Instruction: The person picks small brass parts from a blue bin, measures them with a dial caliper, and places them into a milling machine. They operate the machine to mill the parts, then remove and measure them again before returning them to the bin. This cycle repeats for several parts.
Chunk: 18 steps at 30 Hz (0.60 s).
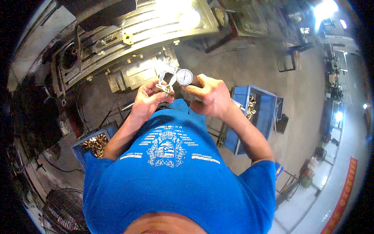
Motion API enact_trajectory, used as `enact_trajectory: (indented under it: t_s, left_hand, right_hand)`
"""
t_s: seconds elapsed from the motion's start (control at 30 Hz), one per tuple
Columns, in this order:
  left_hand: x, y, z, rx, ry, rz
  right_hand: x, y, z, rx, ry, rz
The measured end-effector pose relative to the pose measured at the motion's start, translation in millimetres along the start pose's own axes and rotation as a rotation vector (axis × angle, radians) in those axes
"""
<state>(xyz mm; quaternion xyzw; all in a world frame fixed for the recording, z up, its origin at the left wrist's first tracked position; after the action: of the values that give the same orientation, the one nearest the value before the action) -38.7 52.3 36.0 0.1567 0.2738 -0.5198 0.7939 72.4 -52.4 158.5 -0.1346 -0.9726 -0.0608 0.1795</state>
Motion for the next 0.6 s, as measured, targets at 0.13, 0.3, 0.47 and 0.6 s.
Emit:
enact_trajectory:
  t_s: [0.13,0.3,0.47,0.6]
  left_hand:
    - [-3.8,3.2,6.0,0.016,0.014,0.051]
    - [-6.3,4.3,18.3,-0.057,0.124,0.117]
    - [-5.6,9.2,29.3,-0.074,0.177,0.204]
    - [-1.8,11.9,36.7,-0.101,0.206,0.201]
  right_hand:
    - [-1.0,8.6,-7.0,-0.060,-0.003,-0.070]
    - [-7.0,13.0,-15.7,-0.050,-0.021,-0.099]
    - [-22.1,13.2,-17.3,-0.139,0.052,-0.191]
    - [-34.0,10.7,-17.1,-0.131,0.070,-0.194]
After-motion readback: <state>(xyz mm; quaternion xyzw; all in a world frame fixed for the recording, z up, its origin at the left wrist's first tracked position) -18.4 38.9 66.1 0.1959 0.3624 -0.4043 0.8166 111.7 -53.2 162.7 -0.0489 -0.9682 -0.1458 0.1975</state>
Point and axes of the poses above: each hand's wrist, its own y-axis towards the middle knuckle, its own z-axis out of the palm, x = y × z, the point moved 5 cm from there along y, towards the middle knuckle, and after that the axes turned 9 degrees about z, right-handed, at the moved point
